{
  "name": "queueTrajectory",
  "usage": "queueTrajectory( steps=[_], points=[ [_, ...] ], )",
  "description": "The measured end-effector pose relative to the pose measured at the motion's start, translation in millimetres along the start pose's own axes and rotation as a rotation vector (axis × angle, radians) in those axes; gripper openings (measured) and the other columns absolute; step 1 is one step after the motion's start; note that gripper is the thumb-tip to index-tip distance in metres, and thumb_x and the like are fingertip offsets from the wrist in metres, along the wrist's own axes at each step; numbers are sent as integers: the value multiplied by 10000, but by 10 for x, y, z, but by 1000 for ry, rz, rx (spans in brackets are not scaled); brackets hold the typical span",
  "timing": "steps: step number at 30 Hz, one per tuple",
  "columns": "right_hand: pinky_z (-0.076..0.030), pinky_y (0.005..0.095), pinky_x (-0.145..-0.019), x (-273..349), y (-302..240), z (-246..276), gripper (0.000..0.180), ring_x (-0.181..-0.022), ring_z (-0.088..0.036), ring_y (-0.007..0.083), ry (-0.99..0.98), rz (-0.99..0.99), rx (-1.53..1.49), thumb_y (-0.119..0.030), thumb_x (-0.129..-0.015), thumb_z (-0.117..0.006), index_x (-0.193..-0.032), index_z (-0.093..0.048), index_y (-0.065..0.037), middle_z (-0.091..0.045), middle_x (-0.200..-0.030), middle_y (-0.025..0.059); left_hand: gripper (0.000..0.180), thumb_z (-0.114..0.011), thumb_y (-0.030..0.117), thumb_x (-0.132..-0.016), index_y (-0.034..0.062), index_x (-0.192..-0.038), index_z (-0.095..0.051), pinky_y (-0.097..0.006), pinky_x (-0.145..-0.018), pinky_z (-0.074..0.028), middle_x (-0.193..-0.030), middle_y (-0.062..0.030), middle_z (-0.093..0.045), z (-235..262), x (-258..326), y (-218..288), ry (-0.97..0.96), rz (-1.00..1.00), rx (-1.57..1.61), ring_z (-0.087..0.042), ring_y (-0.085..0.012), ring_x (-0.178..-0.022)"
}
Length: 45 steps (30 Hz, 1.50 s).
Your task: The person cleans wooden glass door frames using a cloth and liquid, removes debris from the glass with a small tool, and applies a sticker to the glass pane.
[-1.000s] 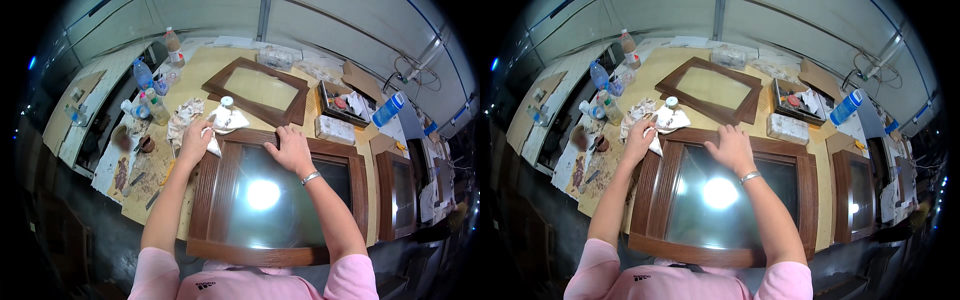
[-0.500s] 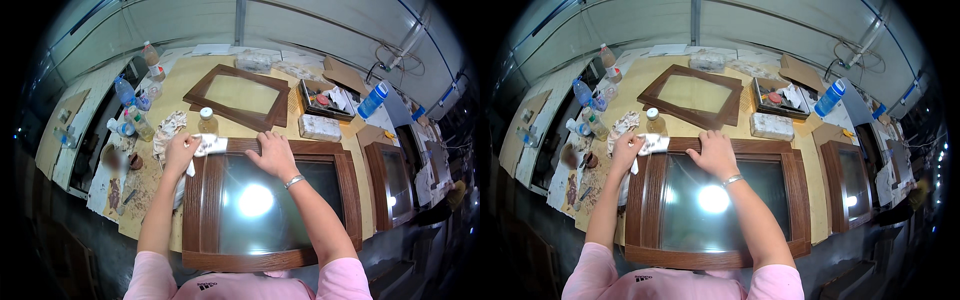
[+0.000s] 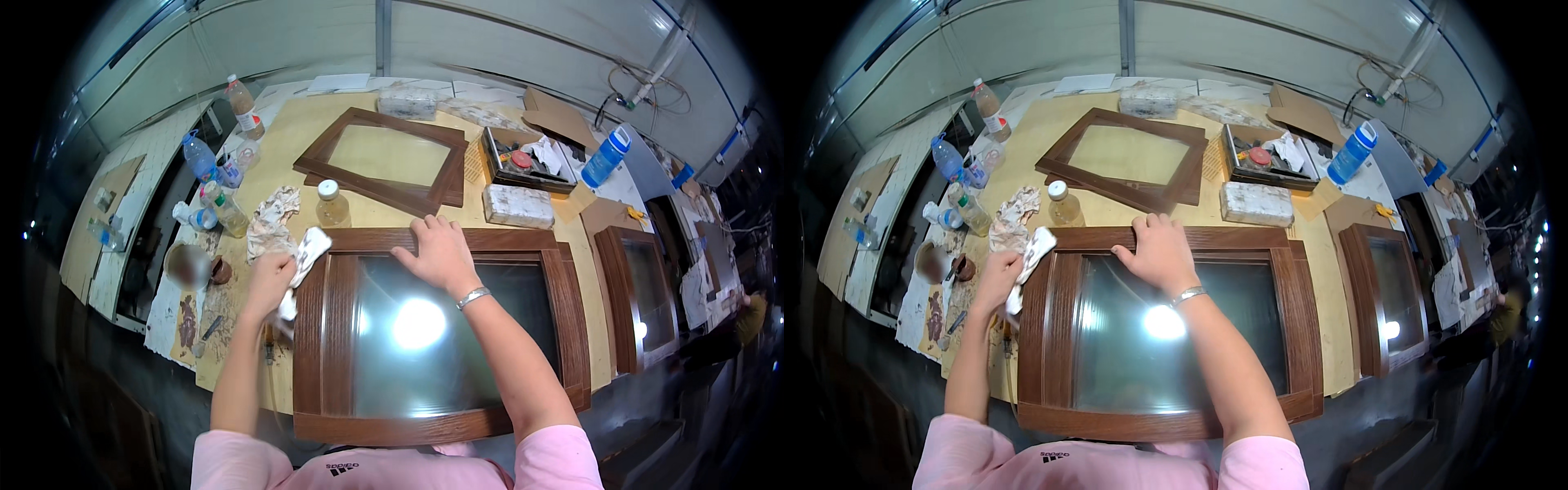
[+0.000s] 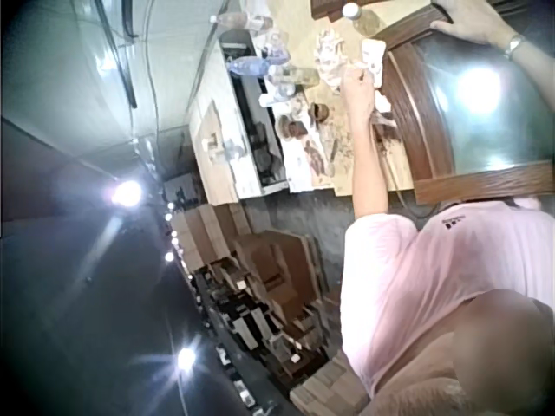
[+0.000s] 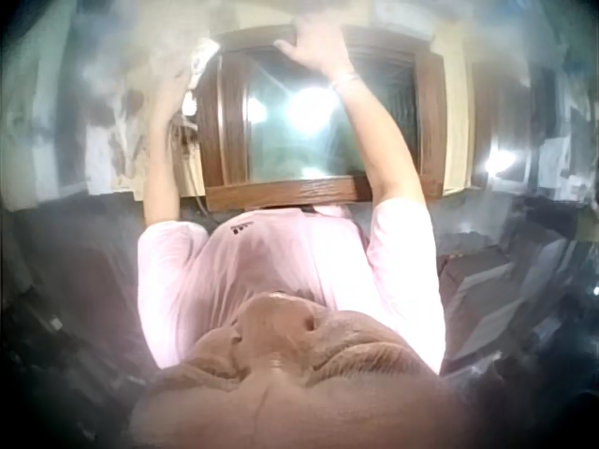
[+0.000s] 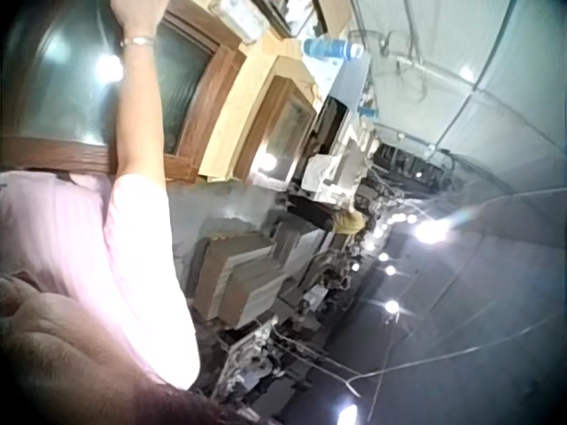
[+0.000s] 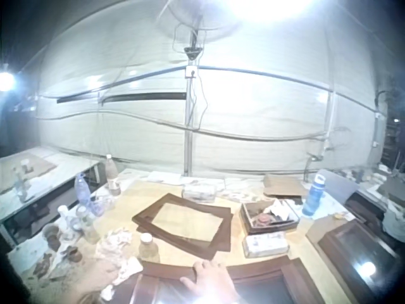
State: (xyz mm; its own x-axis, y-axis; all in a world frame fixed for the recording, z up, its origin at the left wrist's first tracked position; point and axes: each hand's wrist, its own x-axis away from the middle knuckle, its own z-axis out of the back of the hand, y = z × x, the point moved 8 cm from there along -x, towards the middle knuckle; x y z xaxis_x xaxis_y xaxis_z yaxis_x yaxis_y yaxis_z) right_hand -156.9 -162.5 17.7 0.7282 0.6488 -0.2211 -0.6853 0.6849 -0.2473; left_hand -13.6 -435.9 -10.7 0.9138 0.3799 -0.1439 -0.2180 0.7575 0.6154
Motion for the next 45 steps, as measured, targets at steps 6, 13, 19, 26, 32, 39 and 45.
queueTrajectory(
  steps=[6, 13, 19, 26, 32, 39, 45],
  points=[
    [-413, 415, -936, 5, -39, -29, 493, -1042, -555, 306, 42, 11, -13, -483, -859, -642, -1052, -643, -29, -613, -1005, 135, 399, -570, 395, -929, 29, -844, -705, -465, -684, -495, -809, -202, -688, 153, -304, 317, 133, 84, -184, -670, -390, -768],
    [-406, 415, -942, 38, 30, -16, 483, -1028, -550, 307, 33, -9, -20, -470, -852, -645, -1047, -641, -28, -607, -999, 132, 399, -518, 369, -938, 43, -825, -717, -506, -733, -506, -832, -210, -688, -69, -46, 385, -65, 36, -324, -671, -406, -813],
    [-423, 423, -939, 1, -74, 1, 498, -1049, -562, 311, 38, 25, -16, -484, -860, -643, -1035, -640, -17, -632, -1021, 147, 356, -541, 316, -920, 3, -832, -685, -459, -701, -517, -793, -231, -660, -61, -709, 100, 104, 105, -329, -656, -416, -777],
    [-418, 417, -928, 24, -60, -19, 476, -1039, -561, 306, 26, -2, -4, -473, -861, -650, -1017, -641, -24, -627, -1011, 147, 292, -506, 164, -995, 32, -1237, -603, -420, -703, -634, -1084, -184, -690, 573, -631, -11, 346, 115, 1216, -716, -280, -908],
    [-420, 416, -938, 12, -50, 41, 462, -1038, -564, 306, 27, -13, -15, -462, -856, -669, -1017, -639, -30, -629, -1023, 145, 436, -492, 352, -1025, -21, -1242, -556, -484, -994, -514, -1160, -169, -664, 152, 303, 330, 66, 497, 1114, -647, -312, -1094],
    [-418, 425, -949, 26, -37, -2, 468, -1060, -563, 311, 28, -12, 6, -466, -858, -661, -1025, -639, -30, -634, -1056, 150, 289, -649, 163, -912, -10, -1106, -522, -456, -746, -507, -923, -247, -668, 61, 1863, 612, -137, 193, 207, -680, -410, -862],
    [-436, 449, -945, 6, -129, 28, 487, -1071, -579, 351, 24, 7, 12, -457, -860, -652, -1072, -636, -19, -638, -1067, 169, 351, -571, 243, -950, -26, -1165, -504, -467, -908, -454, -1114, -264, -594, -7, 818, 378, 42, 44, 250, -584, -435, -1065]
  ],
)
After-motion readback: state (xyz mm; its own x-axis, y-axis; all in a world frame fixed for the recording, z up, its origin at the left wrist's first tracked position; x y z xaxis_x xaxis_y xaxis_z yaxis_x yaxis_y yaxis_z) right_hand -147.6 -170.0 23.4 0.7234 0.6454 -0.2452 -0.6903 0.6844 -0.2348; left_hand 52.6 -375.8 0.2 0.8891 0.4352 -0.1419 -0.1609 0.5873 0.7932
